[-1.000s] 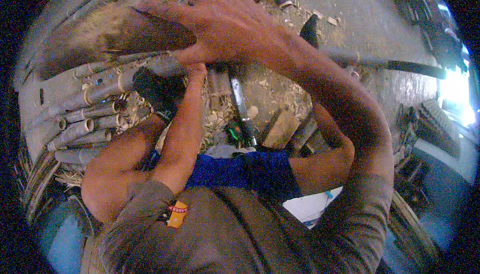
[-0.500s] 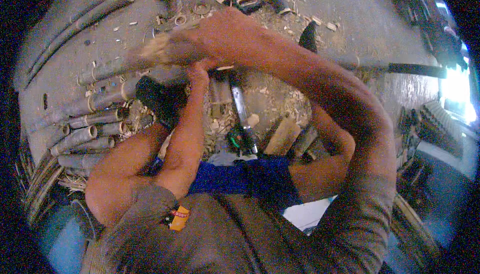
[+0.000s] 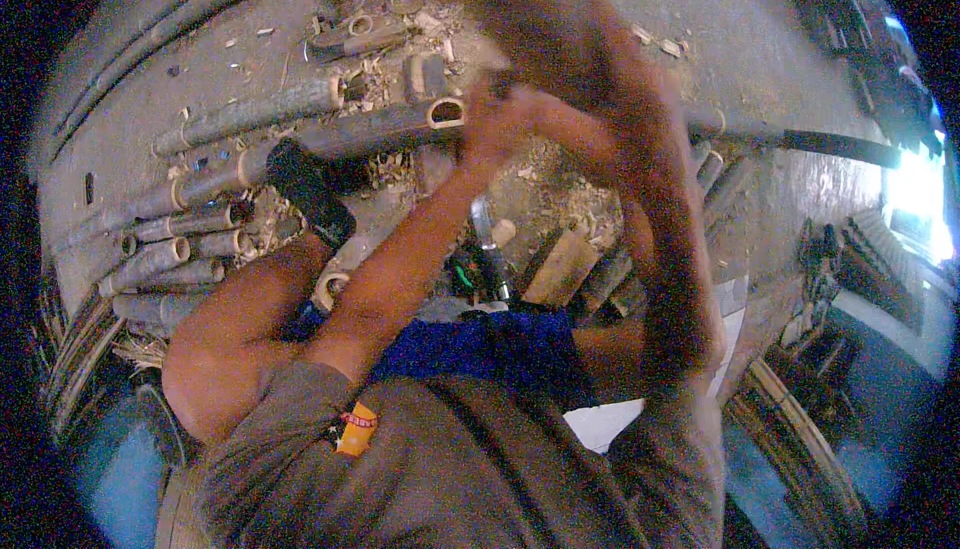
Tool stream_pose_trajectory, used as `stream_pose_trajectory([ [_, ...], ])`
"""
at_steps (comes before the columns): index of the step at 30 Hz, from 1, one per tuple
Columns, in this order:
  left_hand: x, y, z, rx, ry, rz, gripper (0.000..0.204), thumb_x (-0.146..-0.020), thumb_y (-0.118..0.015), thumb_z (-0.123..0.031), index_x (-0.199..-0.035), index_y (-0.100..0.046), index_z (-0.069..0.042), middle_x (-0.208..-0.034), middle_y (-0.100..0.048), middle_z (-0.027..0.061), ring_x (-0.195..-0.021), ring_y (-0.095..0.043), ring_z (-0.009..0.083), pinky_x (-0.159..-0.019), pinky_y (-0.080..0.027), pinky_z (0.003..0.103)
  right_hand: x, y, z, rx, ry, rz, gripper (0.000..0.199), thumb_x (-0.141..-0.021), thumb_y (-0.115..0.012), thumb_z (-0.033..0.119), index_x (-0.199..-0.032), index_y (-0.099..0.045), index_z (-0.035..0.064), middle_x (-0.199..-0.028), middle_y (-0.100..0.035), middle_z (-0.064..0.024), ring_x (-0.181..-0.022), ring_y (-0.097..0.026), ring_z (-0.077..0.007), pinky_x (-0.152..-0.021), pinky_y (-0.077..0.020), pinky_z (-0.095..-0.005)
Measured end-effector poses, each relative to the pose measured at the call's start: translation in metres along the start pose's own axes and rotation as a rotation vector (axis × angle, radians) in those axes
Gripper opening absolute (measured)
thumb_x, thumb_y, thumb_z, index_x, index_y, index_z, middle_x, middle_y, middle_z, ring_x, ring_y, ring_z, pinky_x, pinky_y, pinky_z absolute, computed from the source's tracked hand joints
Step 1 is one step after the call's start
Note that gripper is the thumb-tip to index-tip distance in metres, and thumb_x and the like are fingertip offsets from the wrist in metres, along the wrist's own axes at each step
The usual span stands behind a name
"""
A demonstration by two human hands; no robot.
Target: The person measures bamboo poles with a tape measure, marks them with a knife, and cuts them using a hand saw. The person then splits the cut sections with a machete and fits smaller bamboo pieces into the larger ones.
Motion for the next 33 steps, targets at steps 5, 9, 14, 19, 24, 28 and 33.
stream_pose_trajectory([
  [5, 0.026, -0.053, 0.0, -0.741, -0.307, 0.184, 0.051, -0.072, -0.081, -0.028, -0.112, -0.06, -0.006, -0.105, -0.067, 0.0178, -0.094, -0.067, 0.0419, -0.081, -0.055, 0.05, 0.108, 0.046, -0.048, -0.377, -0.493, -0.467, 0.083, -0.08, -0.074, 0.03, -0.15, -0.039, 0.0008, -0.139, -0.055, -0.0168, -0.127, -0.054, -0.0303, -0.108, -0.0415, -0.042],
  [9, 0.035, -0.027, 0.042, -0.852, -0.225, 0.23, 0.048, -0.07, -0.082, -0.03, -0.106, -0.059, -0.007, -0.103, -0.066, 0.0169, -0.097, -0.066, 0.042, -0.08, -0.054, 0.052, 0.165, 0.051, -0.076, -0.39, -0.586, -0.265, 0.081, -0.085, -0.071, 0.032, -0.15, -0.037, -0.0016, -0.142, -0.051, -0.0193, -0.131, -0.05, -0.0312, -0.11, -0.0391, -0.0426],
  [14, 0.026, -0.014, 0.04, -0.873, -0.219, 0.182, 0.051, -0.068, -0.083, -0.032, -0.107, -0.06, -0.008, -0.103, -0.066, 0.0166, -0.097, -0.066, 0.0401, -0.079, -0.054, 0.05, 0.201, 0.026, -0.117, -0.255, -0.559, -0.274, 0.078, -0.089, -0.065, 0.034, -0.15, -0.036, -0.0042, -0.144, -0.05, -0.02, -0.132, -0.05, -0.0311, -0.111, -0.0369, -0.0395],
  [19, 0.009, -0.007, 0.048, -0.776, -0.305, 0.105, 0.05, -0.067, -0.084, -0.032, -0.104, -0.061, -0.008, -0.099, -0.065, 0.0169, -0.093, -0.066, 0.0391, -0.077, -0.054, 0.048, 0.187, 0.03, -0.111, -0.286, -0.517, -0.249, 0.081, -0.087, -0.068, 0.034, -0.151, -0.035, -0.0033, -0.143, -0.051, -0.0199, -0.129, -0.051, -0.0316, -0.11, -0.0388, -0.0402],
  [24, 0.004, -0.004, 0.047, -0.692, -0.266, 0.083, 0.05, -0.065, -0.085, -0.03, -0.102, -0.062, -0.007, -0.098, -0.067, 0.0185, -0.091, -0.066, 0.0396, -0.076, -0.054, 0.048, 0.17, 0.042, -0.116, -0.406, -0.411, -0.365, 0.086, -0.083, -0.075, 0.03, -0.152, -0.033, -0.0019, -0.139, -0.054, -0.0195, -0.126, -0.054, -0.0315, -0.108, -0.0417, -0.0411],
  [28, 0.001, 0.004, 0.049, -0.664, -0.19, 0.097, 0.048, -0.065, -0.086, -0.03, -0.099, -0.062, -0.006, -0.096, -0.068, 0.0194, -0.088, -0.067, 0.0406, -0.076, -0.054, 0.048, 0.142, 0.014, -0.112, -0.029, -0.644, -0.068, 0.086, -0.083, -0.077, 0.029, -0.151, -0.035, -0.0011, -0.136, -0.058, -0.0211, -0.124, -0.057, -0.0292, -0.107, -0.0435, -0.039],
  [33, 0.006, 0.006, 0.055, -0.762, -0.232, 0.098, 0.046, -0.065, -0.085, -0.033, -0.095, -0.062, -0.007, -0.089, -0.069, 0.0184, -0.085, -0.067, 0.0408, -0.074, -0.054, 0.049, 0.133, 0.029, -0.114, -0.217, -0.667, -0.138, 0.076, -0.086, -0.075, 0.027, -0.149, -0.038, 0.0042, -0.137, -0.057, -0.0194, -0.127, -0.055, -0.029, -0.106, -0.0455, -0.0388],
])
Point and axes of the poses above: each hand's wrist, its own x-axis away from the middle knuckle, its own y-axis out of the back of the hand, z = x × y, the point moved 5 cm from there along -x, towards the middle knuckle
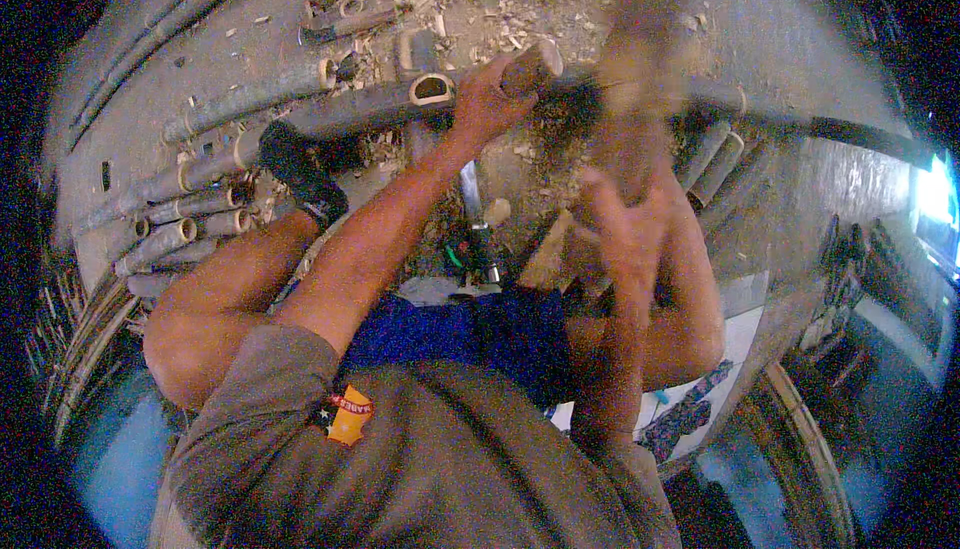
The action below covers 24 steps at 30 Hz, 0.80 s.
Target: The person measures bamboo poles with a tape measure, marks them with a knife, and cuts them using a hand saw. The person then splits the cut sections with a machete and fits smaller bamboo pieces into the larger ones.
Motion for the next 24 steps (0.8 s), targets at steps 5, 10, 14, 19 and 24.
stream_pose_trajectory([
  [5, -0.009, -0.011, -0.004, -0.003, 0.044, 0.108, 0.047, -0.065, -0.084, -0.037, -0.093, -0.061, -0.007, -0.089, -0.069, 0.0175, -0.085, -0.067, 0.0406, -0.074, -0.053, 0.05, 0.003, -0.012, -0.007, -0.01, -0.07, -0.059, 0.066, -0.087, -0.073, 0.027, -0.141, -0.045, 0.0019, -0.132, -0.058, -0.0171, -0.122, -0.056, -0.0261, -0.102, -0.046, -0.0397],
  [10, 0.008, 0.002, 0.005, -0.147, 0.102, 0.185, 0.063, -0.066, -0.086, -0.04, -0.113, -0.064, -0.005, -0.104, -0.07, 0.0214, -0.099, -0.067, 0.0416, -0.087, -0.053, 0.048, 0.012, -0.001, 0.023, -0.01, -0.148, 0.075, 0.055, -0.087, -0.071, 0.028, -0.132, -0.053, 0.0001, -0.125, -0.059, -0.0148, -0.116, -0.057, -0.0231, -0.097, -0.0482, -0.0401],
  [14, 0.001, 0.002, -0.008, -0.158, 0.037, 0.127, 0.052, -0.067, -0.083, -0.042, -0.102, -0.064, -0.008, -0.095, -0.07, 0.018, -0.092, -0.068, 0.0403, -0.078, -0.053, 0.048, 0.003, 0.012, -0.002, -0.234, -0.133, -0.094, 0.056, -0.088, -0.07, 0.029, -0.134, -0.053, 0.0015, -0.126, -0.06, -0.0147, -0.115, -0.058, -0.0238, -0.096, -0.0489, -0.0402],
  [19, 0.005, -0.001, 0.014, -0.17, -0.021, 0.104, 0.046, -0.066, -0.083, -0.041, -0.094, -0.064, -0.01, -0.089, -0.069, 0.0161, -0.086, -0.068, 0.039, -0.073, -0.053, 0.049, 0.028, -0.031, -0.009, 0.033, 0.001, 0.069, 0.056, -0.089, -0.07, 0.03, -0.136, -0.052, 0.0033, -0.127, -0.06, -0.0147, -0.115, -0.059, -0.0247, -0.096, -0.0497, -0.0403],
  [24, 0.009, -0.004, 0.014, -0.107, -0.026, 0.09, 0.046, -0.064, -0.084, -0.042, -0.092, -0.063, -0.012, -0.087, -0.068, 0.0152, -0.083, -0.067, 0.0388, -0.069, -0.052, 0.049, 0.005, 0.05, 0.0, -0.321, -0.102, -0.222, 0.057, -0.09, -0.069, 0.031, -0.138, -0.051, 0.005, -0.128, -0.061, -0.0147, -0.114, -0.059, -0.0256, -0.095, -0.0505, -0.0404],
])
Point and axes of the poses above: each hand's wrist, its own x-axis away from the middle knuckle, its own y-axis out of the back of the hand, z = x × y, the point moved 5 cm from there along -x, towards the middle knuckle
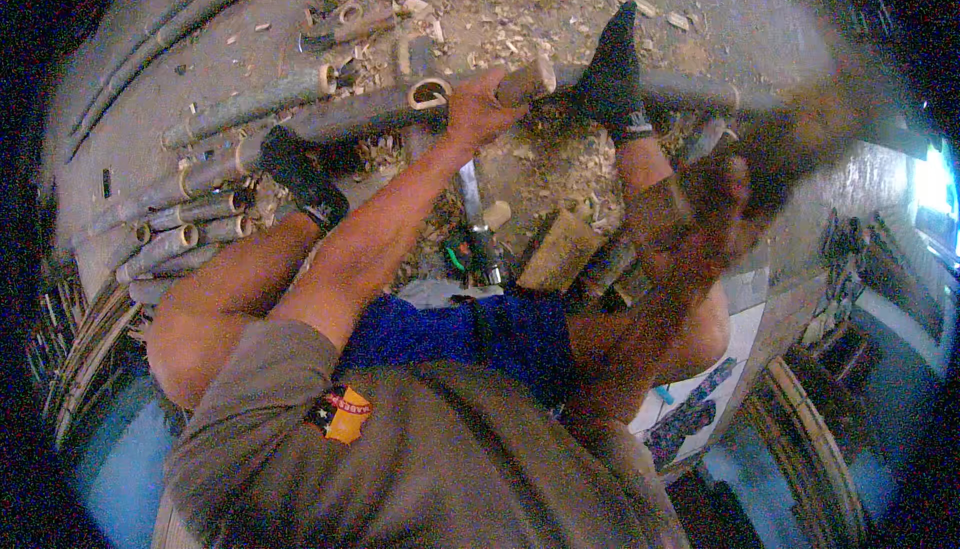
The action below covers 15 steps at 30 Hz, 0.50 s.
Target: The person measures bamboo poles with a tape measure, marks them with a knife, and cuts them using a hand saw. The person then splits the cut sections with a machete and fits smaller bamboo pieces into the larger ones.
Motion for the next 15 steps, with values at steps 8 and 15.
stream_pose_trajectory([
  [8, -0.002, 0.005, 0.008, 0.02, 0.072, 0.096, 0.045, -0.065, -0.083, -0.04, -0.09, -0.06, -0.011, -0.093, -0.068, 0.0155, -0.089, -0.066, 0.0393, -0.072, -0.05, 0.05, 0.028, -0.029, -0.031, 0.148, -0.024, 0.044, 0.058, -0.092, -0.068, 0.033, -0.141, -0.05, 0.0078, -0.129, -0.062, -0.0146, -0.114, -0.06, -0.027, -0.094, -0.0519, -0.0406],
  [15, 0.007, -0.009, 0.005, -0.054, -0.135, -0.016, 0.041, -0.07, -0.079, -0.038, -0.093, -0.061, -0.01, -0.091, -0.068, 0.016, -0.088, -0.066, 0.0395, -0.074, -0.052, 0.05, 0.049, -0.04, -0.068, 0.082, -0.073, 0.222, 0.075, -0.089, -0.071, 0.034, -0.151, -0.039, 0.0076, -0.136, -0.057, -0.0185, -0.123, -0.057, -0.0299, -0.1, -0.0491, -0.0415],
])
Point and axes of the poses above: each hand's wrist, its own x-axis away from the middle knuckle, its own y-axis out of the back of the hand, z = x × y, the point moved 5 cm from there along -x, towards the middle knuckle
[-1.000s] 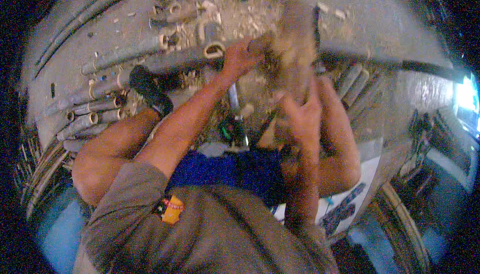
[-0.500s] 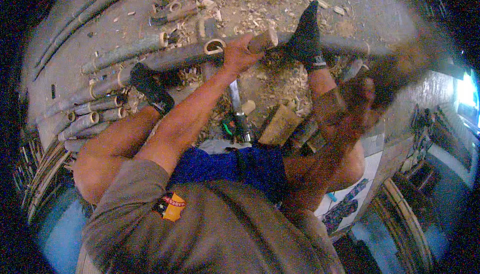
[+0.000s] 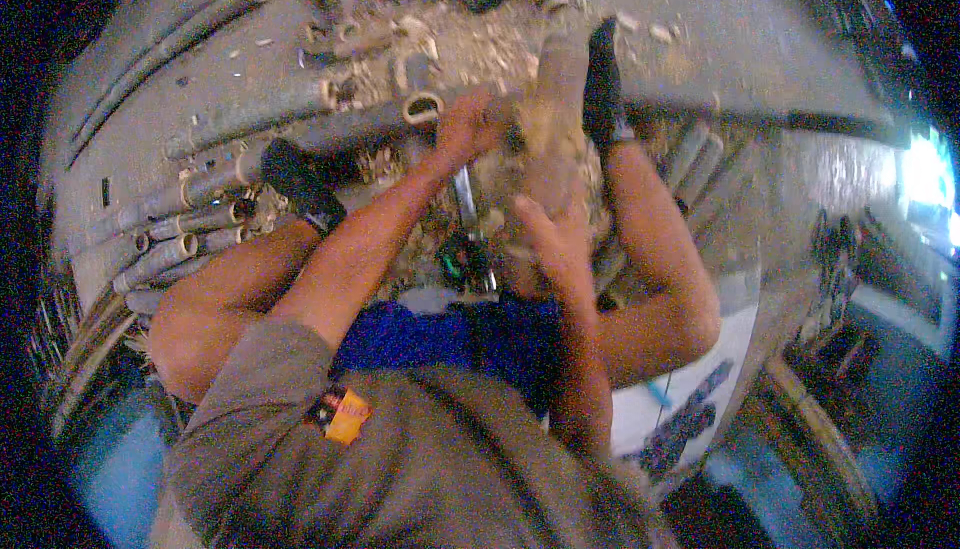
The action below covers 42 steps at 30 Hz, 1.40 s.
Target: The person measures bamboo poles with a tape measure, marks them with a knife, and cuts them using a hand saw. The person then splits the cut sections with a machete and fits smaller bamboo pieces into the larger ones.
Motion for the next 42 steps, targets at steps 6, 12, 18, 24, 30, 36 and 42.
stream_pose_trajectory([
  [6, 0.019, 0.038, 0.003, 0.184, -0.055, -0.073, 0.047, -0.07, -0.082, -0.031, -0.107, -0.066, -0.007, -0.098, -0.07, 0.0166, -0.09, -0.068, 0.0389, -0.078, -0.055, 0.045, 0.001, 0.031, 0.013, 0.185, 0.25, -0.077, 0.074, -0.091, -0.067, 0.03, -0.15, -0.038, -0.0029, -0.14, -0.055, -0.0147, -0.128, -0.052, -0.0267, -0.11, -0.0382, -0.0356],
  [12, -0.016, 0.076, 0.011, 0.669, 0.541, -0.496, 0.038, -0.076, -0.079, -0.017, -0.11, -0.067, -0.005, -0.093, -0.074, 0.0102, -0.085, -0.069, 0.0181, -0.078, -0.054, 0.035, 0.005, 0.027, 0.005, 0.028, 0.274, -0.084, 0.08, -0.089, -0.069, 0.025, -0.155, -0.03, -0.0011, -0.148, -0.047, -0.0179, -0.133, -0.047, -0.0296, -0.111, -0.0364, -0.0372],
  [18, -0.119, 0.175, 0.029, 0.569, 0.155, -0.481, 0.027, -0.087, -0.071, -0.022, -0.102, -0.063, -0.001, -0.092, -0.069, 0.0055, -0.084, -0.063, 0.0158, -0.078, -0.051, 0.033, -0.025, 0.014, -0.034, 0.061, 0.096, -0.098, 0.083, -0.089, -0.069, 0.028, -0.155, -0.029, -0.0026, -0.15, -0.044, -0.0176, -0.135, -0.045, -0.0288, -0.114, -0.0326, -0.0368],
  [24, -0.208, 0.287, 0.209, 0.978, 0.318, -1.003, 0.027, -0.092, -0.07, -0.028, -0.099, -0.056, -0.006, -0.071, -0.057, 0.0041, -0.058, -0.056, 0.0206, -0.058, -0.052, 0.037, -0.044, -0.005, -0.024, 0.139, 0.097, -0.078, 0.086, -0.087, -0.069, 0.032, -0.155, -0.03, -0.0034, -0.148, -0.045, -0.018, -0.134, -0.046, -0.028, -0.112, -0.034, -0.0363],
  [30, -0.225, 0.282, 0.259, 1.005, 0.287, -1.018, 0.023, -0.091, -0.068, -0.025, -0.096, -0.056, -0.006, -0.069, -0.057, 0.0054, -0.058, -0.055, 0.0209, -0.061, -0.051, 0.038, -0.047, 0.001, -0.034, 0.124, 0.091, -0.055, 0.089, -0.086, -0.07, 0.034, -0.155, -0.029, -0.0031, -0.148, -0.045, -0.0192, -0.132, -0.047, -0.0288, -0.111, -0.0359, -0.0374],
  [36, -0.209, 0.28, 0.262, 1.094, 0.34, -0.99, 0.019, -0.089, -0.066, -0.021, -0.092, -0.055, -0.007, -0.067, -0.057, 0.0067, -0.059, -0.055, 0.0212, -0.063, -0.051, 0.039, -0.029, -0.005, -0.021, 0.089, 0.117, -0.112, 0.097, -0.082, -0.074, 0.042, -0.156, -0.027, -0.0012, -0.147, -0.045, -0.0197, -0.131, -0.048, -0.0299, -0.11, -0.0369, -0.0394],
  [42, -0.1, 0.237, 0.119, 1.047, 0.277, -0.845, 0.018, -0.087, -0.065, -0.019, -0.086, -0.051, -0.007, -0.064, -0.052, 0.0063, -0.055, -0.051, 0.0188, -0.061, -0.049, 0.039, -0.013, -0.025, -0.015, 0.337, 0.245, -0.102, 0.102, -0.077, -0.08, 0.035, -0.157, -0.026, 0.0011, -0.147, -0.046, -0.0188, -0.134, -0.047, -0.0301, -0.113, -0.0348, -0.0391],
])
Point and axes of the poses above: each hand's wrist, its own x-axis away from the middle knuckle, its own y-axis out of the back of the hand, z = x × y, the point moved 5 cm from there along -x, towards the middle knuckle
